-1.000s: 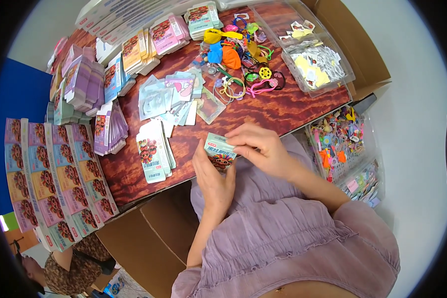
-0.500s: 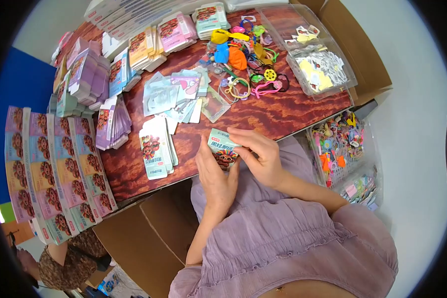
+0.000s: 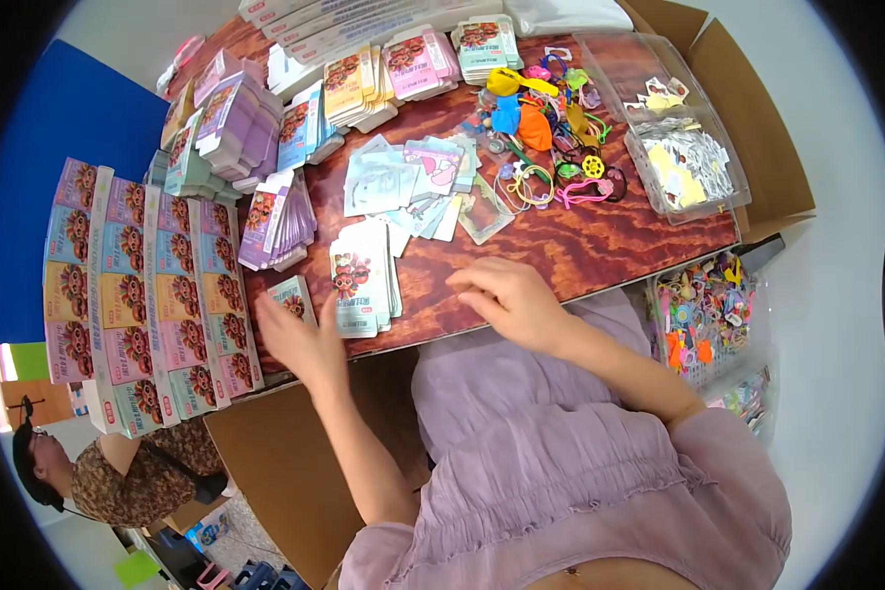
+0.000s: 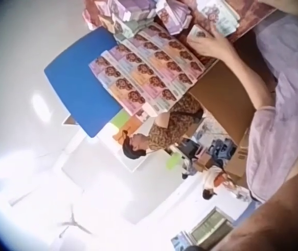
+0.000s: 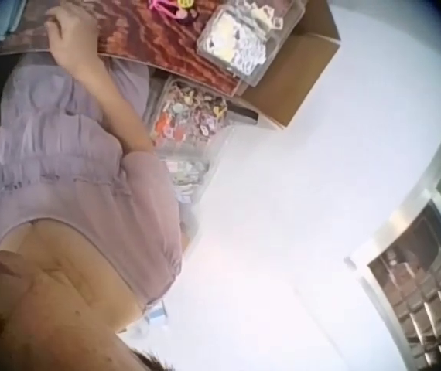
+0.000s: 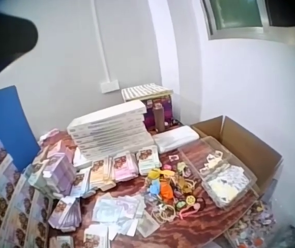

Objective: Packaging small items into boxes and organizing them on a table.

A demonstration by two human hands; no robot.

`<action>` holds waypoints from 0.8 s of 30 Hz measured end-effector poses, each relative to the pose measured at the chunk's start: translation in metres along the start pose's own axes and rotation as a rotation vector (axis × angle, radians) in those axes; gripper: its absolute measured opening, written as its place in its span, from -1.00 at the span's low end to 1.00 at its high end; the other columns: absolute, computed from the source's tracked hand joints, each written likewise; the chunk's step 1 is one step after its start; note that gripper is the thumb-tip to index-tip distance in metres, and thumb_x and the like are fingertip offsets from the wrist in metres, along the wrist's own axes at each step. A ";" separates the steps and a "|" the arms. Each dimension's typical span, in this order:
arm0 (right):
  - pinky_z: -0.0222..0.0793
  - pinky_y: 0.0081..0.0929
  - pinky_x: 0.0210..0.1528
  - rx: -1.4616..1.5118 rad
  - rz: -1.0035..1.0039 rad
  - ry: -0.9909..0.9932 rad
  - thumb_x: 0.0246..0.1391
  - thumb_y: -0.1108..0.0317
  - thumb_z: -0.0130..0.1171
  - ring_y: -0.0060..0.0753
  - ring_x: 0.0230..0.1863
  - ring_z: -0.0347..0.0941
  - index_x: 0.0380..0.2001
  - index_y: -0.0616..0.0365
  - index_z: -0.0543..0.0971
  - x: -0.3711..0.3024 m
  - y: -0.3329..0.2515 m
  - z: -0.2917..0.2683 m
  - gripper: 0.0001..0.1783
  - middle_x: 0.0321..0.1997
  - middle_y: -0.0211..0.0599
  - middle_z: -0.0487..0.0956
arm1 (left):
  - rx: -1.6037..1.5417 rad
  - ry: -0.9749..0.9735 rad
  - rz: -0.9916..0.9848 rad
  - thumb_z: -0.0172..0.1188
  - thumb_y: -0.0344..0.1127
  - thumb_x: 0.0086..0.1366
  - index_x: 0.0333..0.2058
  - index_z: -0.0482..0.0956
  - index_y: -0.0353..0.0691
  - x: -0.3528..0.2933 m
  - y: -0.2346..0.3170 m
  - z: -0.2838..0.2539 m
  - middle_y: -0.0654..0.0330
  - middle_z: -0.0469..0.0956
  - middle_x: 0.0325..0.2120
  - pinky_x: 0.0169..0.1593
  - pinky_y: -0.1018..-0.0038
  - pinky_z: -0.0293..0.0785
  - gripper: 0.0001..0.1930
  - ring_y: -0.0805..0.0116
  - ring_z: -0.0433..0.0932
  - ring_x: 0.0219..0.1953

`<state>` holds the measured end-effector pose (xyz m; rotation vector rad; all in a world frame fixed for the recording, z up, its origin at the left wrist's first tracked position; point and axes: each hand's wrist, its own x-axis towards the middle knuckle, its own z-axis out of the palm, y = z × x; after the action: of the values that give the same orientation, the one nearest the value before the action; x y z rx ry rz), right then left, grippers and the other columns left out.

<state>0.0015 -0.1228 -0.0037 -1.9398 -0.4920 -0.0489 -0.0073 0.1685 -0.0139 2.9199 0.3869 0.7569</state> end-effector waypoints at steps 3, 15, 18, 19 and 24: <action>0.44 -0.30 -0.18 0.008 0.015 -0.057 0.12 0.46 0.17 -0.13 -0.21 0.56 -0.18 0.22 0.60 0.000 -0.001 0.010 -0.82 -0.26 -0.19 0.61 | -0.218 -0.286 0.025 0.45 -0.02 0.07 0.33 0.10 -0.42 -0.015 0.053 0.004 -0.30 0.26 0.22 0.32 0.02 0.11 0.00 -0.23 0.21 0.28; 0.47 -0.25 -0.20 0.056 -0.111 0.179 0.11 0.44 0.19 -0.05 -0.23 0.55 -0.08 0.22 0.56 0.027 -0.027 0.002 -0.72 -0.17 -0.17 0.57 | -0.453 -0.088 0.184 0.53 -0.36 -0.09 0.35 0.15 -0.26 -0.020 0.099 -0.023 -0.16 0.19 0.28 0.29 0.04 0.13 0.01 -0.17 0.20 0.29; 0.47 -0.24 -0.23 -0.034 -0.010 0.161 0.07 0.46 0.21 -0.03 -0.28 0.55 -0.02 0.21 0.54 0.036 -0.038 0.002 -0.64 -0.18 -0.17 0.54 | -0.463 -0.059 0.324 0.51 -0.37 -0.08 0.35 0.15 -0.26 -0.036 0.123 -0.023 -0.17 0.21 0.26 0.26 0.04 0.15 0.00 -0.15 0.21 0.28; 0.45 -0.25 -0.27 -0.062 0.024 0.168 0.03 0.46 0.23 -0.04 -0.30 0.55 -0.09 0.20 0.55 0.034 -0.035 0.004 -0.68 -0.25 -0.17 0.53 | -0.465 -0.071 0.338 0.45 -0.42 -0.06 0.35 0.14 -0.29 -0.042 0.127 -0.019 -0.19 0.19 0.27 0.27 0.03 0.12 -0.02 -0.16 0.19 0.29; 0.41 -0.30 -0.31 -0.047 0.048 0.130 -0.03 0.51 0.23 -0.10 -0.32 0.54 -0.35 0.21 0.50 0.024 -0.009 -0.021 -0.85 -0.35 -0.22 0.54 | -1.106 -0.611 -0.121 0.47 -0.37 0.05 0.33 0.16 -0.29 -0.036 0.142 -0.042 -0.07 0.45 0.06 0.12 0.28 0.39 -0.10 0.14 0.47 0.11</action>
<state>0.0243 -0.1304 0.0190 -1.9789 -0.3608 -0.1554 -0.0274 0.0230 0.0284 1.8884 0.0317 -0.0245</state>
